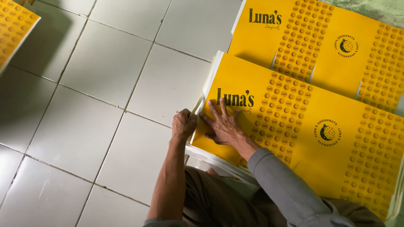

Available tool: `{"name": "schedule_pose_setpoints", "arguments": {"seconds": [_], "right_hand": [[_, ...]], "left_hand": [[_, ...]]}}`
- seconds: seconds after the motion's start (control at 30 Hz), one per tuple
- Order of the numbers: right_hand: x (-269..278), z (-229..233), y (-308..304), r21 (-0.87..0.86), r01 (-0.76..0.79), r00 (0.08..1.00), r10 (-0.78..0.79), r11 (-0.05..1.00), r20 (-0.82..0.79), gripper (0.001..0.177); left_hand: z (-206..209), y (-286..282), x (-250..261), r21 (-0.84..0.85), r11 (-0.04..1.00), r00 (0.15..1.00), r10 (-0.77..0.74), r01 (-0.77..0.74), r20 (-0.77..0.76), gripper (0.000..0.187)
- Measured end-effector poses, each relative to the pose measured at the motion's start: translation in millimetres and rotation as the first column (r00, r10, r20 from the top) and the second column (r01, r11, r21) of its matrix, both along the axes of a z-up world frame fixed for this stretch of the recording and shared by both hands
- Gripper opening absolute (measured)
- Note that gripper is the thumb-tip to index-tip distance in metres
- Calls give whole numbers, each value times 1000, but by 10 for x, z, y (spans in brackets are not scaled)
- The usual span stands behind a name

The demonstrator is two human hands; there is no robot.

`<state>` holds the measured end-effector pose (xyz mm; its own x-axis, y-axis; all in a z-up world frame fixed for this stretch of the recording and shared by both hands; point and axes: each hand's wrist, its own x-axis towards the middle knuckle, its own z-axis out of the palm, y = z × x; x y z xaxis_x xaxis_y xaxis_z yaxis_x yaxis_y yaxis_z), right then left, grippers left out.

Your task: Manually tearing off perforated or excess border strips from printed paper packaging sheets.

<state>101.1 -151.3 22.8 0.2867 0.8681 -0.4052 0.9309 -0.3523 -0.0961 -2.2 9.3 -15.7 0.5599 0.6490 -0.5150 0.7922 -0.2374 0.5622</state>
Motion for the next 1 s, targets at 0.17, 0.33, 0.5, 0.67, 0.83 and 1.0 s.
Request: {"name": "schedule_pose_setpoints", "arguments": {"seconds": [0.17,0.33,0.5,0.67,0.83,1.0], "right_hand": [[-5,159,8,19,13,1000,-13,1000,-20,77],[50,195,22,-28,48,990,-51,998,-132,77],[522,-67,36,104,71,996,-64,992,-67,65],[696,214,117,-42,191,975,-195,981,-110,91],[652,317,133,-51,222,965,-227,974,-134,83],[619,319,89,-54,214,969,-219,975,-115,85]], "left_hand": [[471,-31,76,-52,999,1000,17,-17,5,35],[411,-4,256,-88,995,996,56,-50,64,33],[51,125,503,-78,995,994,65,-58,93,32],[11,155,726,-102,992,990,84,-73,110,39],[-54,132,844,-32,995,988,98,-95,116,24],[32,84,803,-46,997,992,74,-70,106,20]]}}
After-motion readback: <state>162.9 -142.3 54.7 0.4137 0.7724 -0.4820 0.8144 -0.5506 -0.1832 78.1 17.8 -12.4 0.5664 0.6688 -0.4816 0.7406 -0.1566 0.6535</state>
